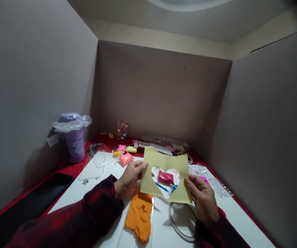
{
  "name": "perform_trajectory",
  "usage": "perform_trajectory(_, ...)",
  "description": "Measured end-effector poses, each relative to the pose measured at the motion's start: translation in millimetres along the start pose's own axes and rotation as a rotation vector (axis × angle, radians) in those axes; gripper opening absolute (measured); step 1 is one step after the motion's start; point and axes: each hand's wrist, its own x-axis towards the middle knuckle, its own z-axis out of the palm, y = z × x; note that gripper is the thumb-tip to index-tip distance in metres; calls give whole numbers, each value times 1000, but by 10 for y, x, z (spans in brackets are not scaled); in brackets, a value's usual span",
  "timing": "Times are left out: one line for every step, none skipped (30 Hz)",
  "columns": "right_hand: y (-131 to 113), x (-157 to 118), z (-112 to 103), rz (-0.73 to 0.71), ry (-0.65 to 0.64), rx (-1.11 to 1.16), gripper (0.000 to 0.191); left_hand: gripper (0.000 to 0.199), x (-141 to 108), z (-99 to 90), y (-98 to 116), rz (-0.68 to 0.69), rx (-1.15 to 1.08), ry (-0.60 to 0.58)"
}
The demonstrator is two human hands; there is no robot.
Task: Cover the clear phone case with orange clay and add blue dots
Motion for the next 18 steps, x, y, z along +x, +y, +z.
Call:
perform_trajectory(-6, -8, 7, 5, -2, 3, 28, 36, -8, -3, -8, -4, -7, 5)
perform_trajectory(-11, -14, 15, 10, -7, 6, 26, 37, -13, -7, -10, -7, -12, 8)
perform_trajectory(-14, -20, 24, 13, -13, 6, 25, 38, -16, -11, -5, -10, -13, 9)
perform_trajectory(-18, -24, 32, 13, -22, 5, 24, 39, -15, -14, 8, -13, -13, 7)
perform_trajectory(-20, -26, 39, 14, -30, 6, 23, 39, -12, -14, 26, -13, -11, 5)
perform_trajectory(-23, -27, 45, 13, -37, 10, 22, 39, -5, -11, 50, -14, -7, 0)
perform_trajectory(-26, -25, 50, 10, -42, 17, 22, 39, 4, -4, 76, -17, -1, -7)
perform_trajectory(-27, -21, 54, 7, -44, 25, 22, 39, 13, 8, 101, -22, 6, -18)
perform_trajectory(-28, -16, 58, 2, -44, 33, 22, 39, 23, 24, 122, -29, 12, -34)
perform_trajectory(-26, -9, 60, -2, -44, 41, 22, 40, 31, 44, 139, -36, 12, -51)
perform_trajectory(-23, -2, 61, -6, -43, 46, 23, 41, 36, 66, 148, -44, 6, -65)
perform_trajectory(-19, 6, 60, -11, -41, 50, 24, 41, 38, 88, 152, -56, -6, -72)
perform_trajectory(-13, 13, 59, -15, -37, 52, 25, 41, 36, 110, 149, -70, -24, -74)
perform_trajectory(-8, 19, 56, -21, -32, 53, 27, 42, 30, 129, 142, -84, -43, -74)
perform_trajectory(-4, 23, 54, -26, -25, 53, 28, 43, 20, 143, 133, -96, -60, -77)
perform_trajectory(-1, 25, 53, -31, -17, 54, 28, 44, 7, 153, 122, -101, -71, -83)
perform_trajectory(-2, 24, 53, -33, -9, 54, 29, 44, -9, 160, 112, -99, -77, -93)
perform_trajectory(-5, 22, 55, -34, -3, 55, 29, 42, -26, 163, 103, -91, -76, -100)
